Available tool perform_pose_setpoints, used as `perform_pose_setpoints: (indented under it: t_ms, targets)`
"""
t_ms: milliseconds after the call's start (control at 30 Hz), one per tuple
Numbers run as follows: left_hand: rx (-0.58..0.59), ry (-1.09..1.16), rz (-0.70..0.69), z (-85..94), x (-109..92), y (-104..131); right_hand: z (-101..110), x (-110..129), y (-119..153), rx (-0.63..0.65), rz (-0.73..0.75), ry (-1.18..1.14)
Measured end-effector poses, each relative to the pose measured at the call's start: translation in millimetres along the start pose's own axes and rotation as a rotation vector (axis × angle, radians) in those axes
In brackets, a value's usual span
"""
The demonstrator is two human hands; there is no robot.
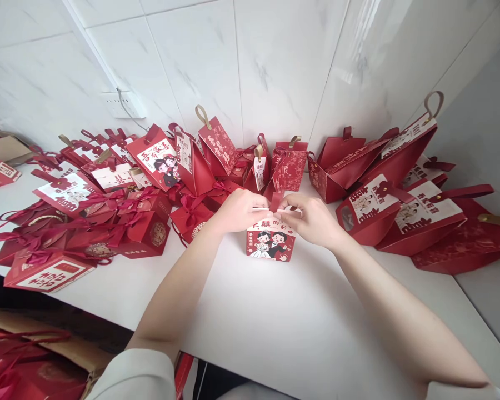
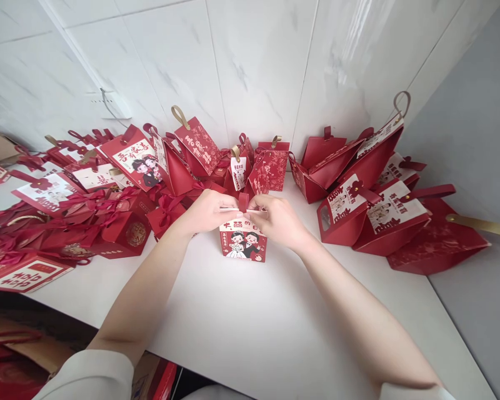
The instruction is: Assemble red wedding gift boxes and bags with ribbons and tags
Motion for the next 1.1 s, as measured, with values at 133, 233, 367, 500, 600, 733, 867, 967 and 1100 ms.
perform_pose_setpoints:
  t_ms: [133,233,367,500,600,733,867,967,1100]
  targets:
    - [0.045,0.018,-0.019,1.5,-1,3,0,3,0,0.057,0.028,-0.005]
    - [0.129,0.097,-0.034,1.4,-3,7,0,5,2,0.112,0.047,-0.007]
    - [0.145,0.077,0.014,3.5,-5,11,-3,14,5,0.114,0.106,0.034]
    - [0.097,-0.106,0.037,4.5,-9,12,-11,20,6,0.096,0.137,0.080]
    - [0.087,-0.157,0.019,5.5,-14,12,-14,20,6,0.109,0.133,0.037]
    - [0.115,-0.140,0.000,7.8,-17,13,-10,21,6,0.107,0.145,0.017]
    - [0.141,-0.086,-0.049,6.7,-20,13,-7,25,6,0.113,0.174,0.031]
    - [0.151,-0.074,-0.055,4.1,-19,12,-7,24,6,0.124,0.164,0.037]
    - [0.121,-0.086,-0.002,5.0,-13,10,-5,18,7,0.159,0.100,0.048]
Point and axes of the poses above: each hand's wrist, its own y-axis away from the middle knuckle, its own z-axis out of the back of the hand, x = y × z, the point moved 8 cm from there along -y, towards the middle knuckle, and after that the axes turned 1 degree about -y, right-handed, at the moved point
